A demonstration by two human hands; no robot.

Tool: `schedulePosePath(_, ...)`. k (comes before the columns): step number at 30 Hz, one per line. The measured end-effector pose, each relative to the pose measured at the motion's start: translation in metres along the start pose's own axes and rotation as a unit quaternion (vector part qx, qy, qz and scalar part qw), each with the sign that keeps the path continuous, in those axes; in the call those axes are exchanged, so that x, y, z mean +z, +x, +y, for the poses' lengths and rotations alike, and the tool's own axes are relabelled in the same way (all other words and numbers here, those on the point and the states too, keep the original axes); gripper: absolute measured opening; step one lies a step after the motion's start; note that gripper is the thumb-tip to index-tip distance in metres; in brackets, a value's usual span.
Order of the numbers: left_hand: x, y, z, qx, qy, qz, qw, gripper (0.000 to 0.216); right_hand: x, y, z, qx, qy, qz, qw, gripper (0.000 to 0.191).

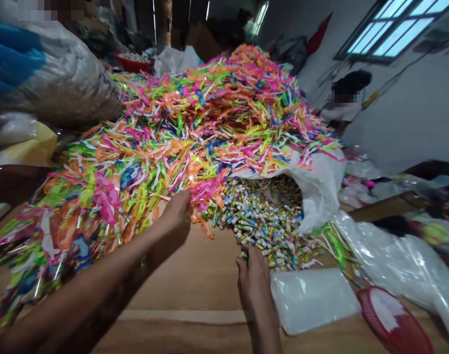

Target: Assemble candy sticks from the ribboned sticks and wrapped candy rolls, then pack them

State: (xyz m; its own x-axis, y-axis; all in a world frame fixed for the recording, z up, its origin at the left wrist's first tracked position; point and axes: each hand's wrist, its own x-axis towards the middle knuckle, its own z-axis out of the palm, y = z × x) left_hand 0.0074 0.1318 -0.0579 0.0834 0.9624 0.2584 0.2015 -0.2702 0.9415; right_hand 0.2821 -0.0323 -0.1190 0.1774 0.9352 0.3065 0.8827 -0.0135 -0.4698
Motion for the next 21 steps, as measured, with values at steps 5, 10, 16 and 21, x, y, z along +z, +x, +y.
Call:
schedulePosePath(5, -0.007, -0.036, -0.007, -0.119, -0.071, -0.013, 0.990, 0.015, 0.004, -0.004, -0.009, 0.014, 0.053, -0.006, 0.998, 0.022)
schedulePosePath(10, -0.002, -0.076, -0.001, -0.281, -0.340, -0.054, 0.896, 0.030, 0.005, 0.005, -0.033, 0.024, 0.114, 0.007, 0.993, 0.024)
schedulePosePath(16, 0.011, -0.090, 0.018, -0.329, -0.444, -0.027, 0.833, 0.045, 0.007, 0.011, -0.085, 0.002, 0.208, 0.038, 0.977, 0.024)
schedulePosePath(21, 0.015, -0.093, 0.032, -0.343, -0.476, -0.005, 0.810, 0.056, 0.011, 0.003, -0.123, 0.023, 0.292, 0.011, 0.956, 0.024)
